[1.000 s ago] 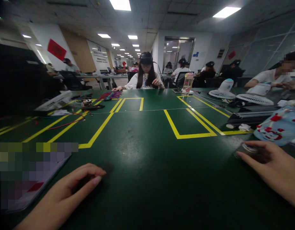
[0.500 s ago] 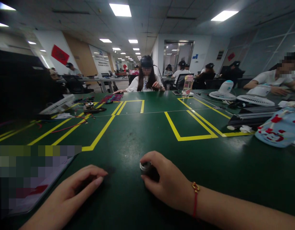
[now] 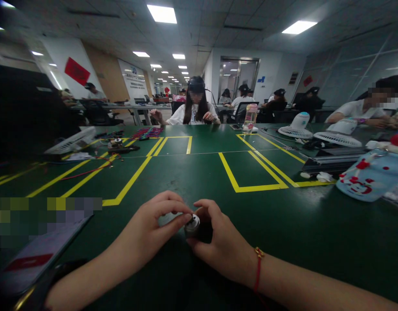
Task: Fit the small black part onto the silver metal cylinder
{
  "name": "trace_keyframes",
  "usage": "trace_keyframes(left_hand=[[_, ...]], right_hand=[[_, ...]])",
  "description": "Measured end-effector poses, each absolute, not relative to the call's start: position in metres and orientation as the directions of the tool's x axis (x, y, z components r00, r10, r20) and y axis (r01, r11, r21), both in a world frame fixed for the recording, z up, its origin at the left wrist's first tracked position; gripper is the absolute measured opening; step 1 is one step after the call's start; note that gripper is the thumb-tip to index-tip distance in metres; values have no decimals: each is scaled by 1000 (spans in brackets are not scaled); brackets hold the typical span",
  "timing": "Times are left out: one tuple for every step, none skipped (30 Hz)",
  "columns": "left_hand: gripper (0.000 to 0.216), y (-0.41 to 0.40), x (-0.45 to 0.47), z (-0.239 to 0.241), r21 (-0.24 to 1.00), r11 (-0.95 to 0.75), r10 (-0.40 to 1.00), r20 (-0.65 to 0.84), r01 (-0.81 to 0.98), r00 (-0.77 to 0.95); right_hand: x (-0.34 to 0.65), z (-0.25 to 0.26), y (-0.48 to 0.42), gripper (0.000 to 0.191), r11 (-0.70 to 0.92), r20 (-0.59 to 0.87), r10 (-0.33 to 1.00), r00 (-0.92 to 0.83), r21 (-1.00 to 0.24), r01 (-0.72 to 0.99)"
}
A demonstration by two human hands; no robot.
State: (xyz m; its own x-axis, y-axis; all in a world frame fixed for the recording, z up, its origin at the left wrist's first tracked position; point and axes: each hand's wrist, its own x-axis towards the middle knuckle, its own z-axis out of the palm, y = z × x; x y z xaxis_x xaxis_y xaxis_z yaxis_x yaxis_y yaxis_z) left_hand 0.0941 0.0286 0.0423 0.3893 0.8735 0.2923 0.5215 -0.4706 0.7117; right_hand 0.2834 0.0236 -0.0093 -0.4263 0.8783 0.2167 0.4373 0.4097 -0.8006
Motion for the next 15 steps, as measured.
trace_keyframes(left_hand=[[13, 29, 91, 43, 714, -474, 873, 307, 515, 378], [13, 29, 88, 42, 716, -473, 876, 318, 514, 362], [12, 28, 84, 41, 716, -464, 882, 319, 521, 347], [12, 27, 80, 38, 716, -447, 891, 306, 537, 334], [11, 26, 77, 33, 710, -425, 902, 281, 561, 328], [11, 25, 74, 28, 700, -403, 911, 243, 590, 333], [10, 25, 73, 22, 685, -388, 915, 209, 616, 345], [10, 24, 73, 16, 670, -383, 915, 180, 636, 360], [9, 24, 74, 10, 657, -383, 913, 163, 649, 374], [9, 24, 76, 6, 647, -389, 910, 157, 656, 385], [9, 25, 78, 2, 640, -394, 907, 155, 659, 392], [9, 25, 80, 0, 637, -398, 905, 156, 660, 396], [9, 26, 81, 0, 635, -400, 904, 157, 660, 397], [9, 26, 81, 1, 635, -401, 904, 158, 661, 398], [10, 26, 79, 3, 639, -397, 906, 158, 659, 393]], right_hand=[[283, -9, 24, 61, 408, 216, 880, -423, -800, 440], [284, -8, 23, 60, 411, 221, 881, -418, -796, 444], [284, -7, 23, 59, 415, 228, 882, -413, -789, 452], [285, -6, 23, 57, 420, 233, 883, -408, -781, 463], [285, -6, 23, 55, 423, 234, 884, -406, -772, 476], [286, -5, 23, 52, 427, 234, 883, -408, -761, 488], [287, -4, 22, 49, 434, 235, 880, -412, -750, 499], [287, -4, 22, 47, 441, 237, 878, -415, -739, 510], [287, -3, 21, 46, 448, 241, 876, -419, -728, 519], [287, -3, 20, 45, 454, 245, 874, -420, -718, 527], [286, -3, 20, 45, 458, 248, 874, -419, -710, 534], [286, -2, 20, 44, 457, 249, 875, -415, -706, 540], [287, -1, 20, 44, 453, 249, 879, -407, -704, 547], [289, 0, 20, 43, 447, 249, 884, -396, -700, 557], [293, 1, 21, 42, 439, 253, 891, -377, -692, 573]])
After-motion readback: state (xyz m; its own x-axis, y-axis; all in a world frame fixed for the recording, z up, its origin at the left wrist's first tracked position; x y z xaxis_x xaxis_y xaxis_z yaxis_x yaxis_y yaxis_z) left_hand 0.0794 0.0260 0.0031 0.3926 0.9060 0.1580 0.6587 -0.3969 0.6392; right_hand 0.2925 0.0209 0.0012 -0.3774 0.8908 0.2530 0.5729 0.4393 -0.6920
